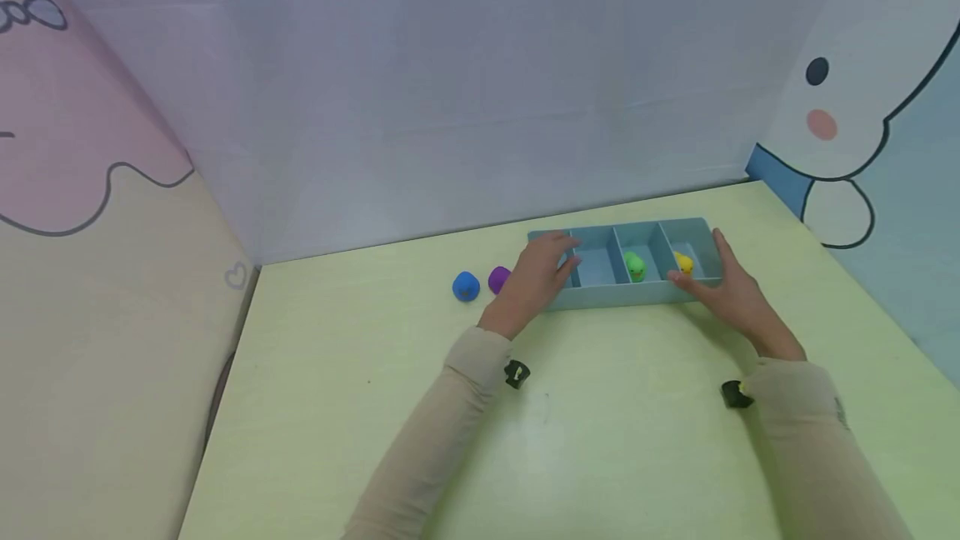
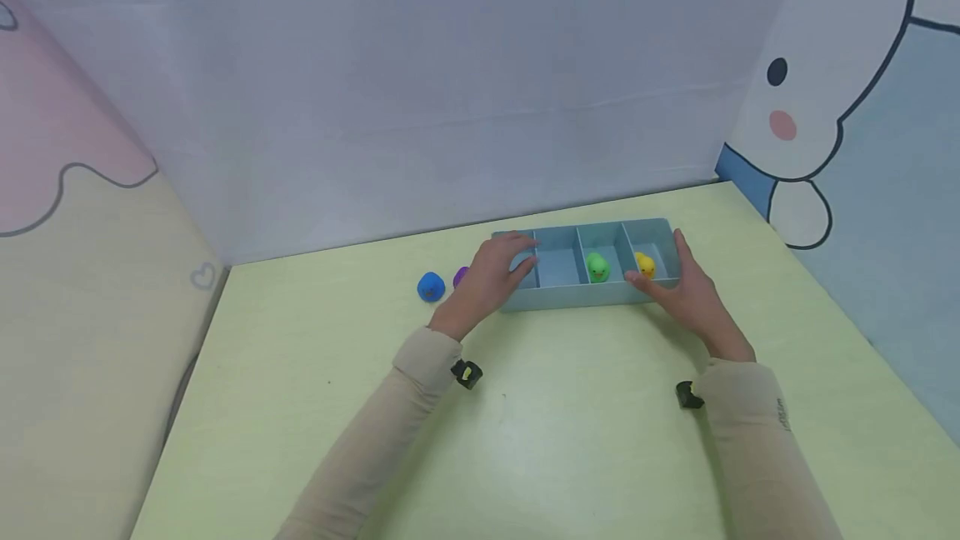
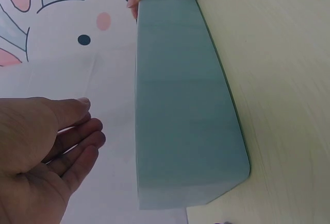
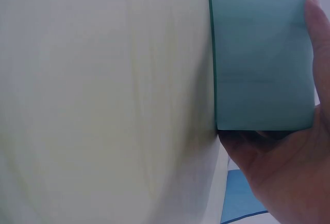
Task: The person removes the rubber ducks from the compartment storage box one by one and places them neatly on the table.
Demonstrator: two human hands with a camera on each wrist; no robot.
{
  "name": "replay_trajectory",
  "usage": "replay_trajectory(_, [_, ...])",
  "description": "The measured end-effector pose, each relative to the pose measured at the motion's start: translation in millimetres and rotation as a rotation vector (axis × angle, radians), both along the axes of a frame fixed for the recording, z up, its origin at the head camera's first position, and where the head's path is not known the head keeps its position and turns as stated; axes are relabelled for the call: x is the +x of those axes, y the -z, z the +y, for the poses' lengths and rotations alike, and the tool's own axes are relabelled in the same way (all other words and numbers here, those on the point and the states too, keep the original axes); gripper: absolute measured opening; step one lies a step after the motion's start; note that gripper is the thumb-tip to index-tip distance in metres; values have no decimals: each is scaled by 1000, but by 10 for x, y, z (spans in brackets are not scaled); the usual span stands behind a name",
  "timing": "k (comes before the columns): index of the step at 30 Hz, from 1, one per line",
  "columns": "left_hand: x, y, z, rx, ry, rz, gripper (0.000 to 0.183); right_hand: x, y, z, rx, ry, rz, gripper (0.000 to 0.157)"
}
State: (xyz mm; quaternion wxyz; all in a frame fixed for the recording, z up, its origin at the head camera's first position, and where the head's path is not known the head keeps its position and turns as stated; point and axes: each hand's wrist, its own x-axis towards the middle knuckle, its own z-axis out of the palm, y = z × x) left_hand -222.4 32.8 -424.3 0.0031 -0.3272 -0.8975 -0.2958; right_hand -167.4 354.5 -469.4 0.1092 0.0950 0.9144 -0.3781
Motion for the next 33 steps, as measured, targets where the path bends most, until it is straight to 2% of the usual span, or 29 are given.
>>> replay_trajectory(11, [0,12,330,-66,67,51,34,21,50,0,9,-6,13,114])
replay_trajectory(25, [-23,109,558,-83,118,86,32,7,59,-31,-8,-3,25,113])
replay_trajectory(33, [-69,160,713,-175,155,124,32,29,73,-60,0,-4,38,114])
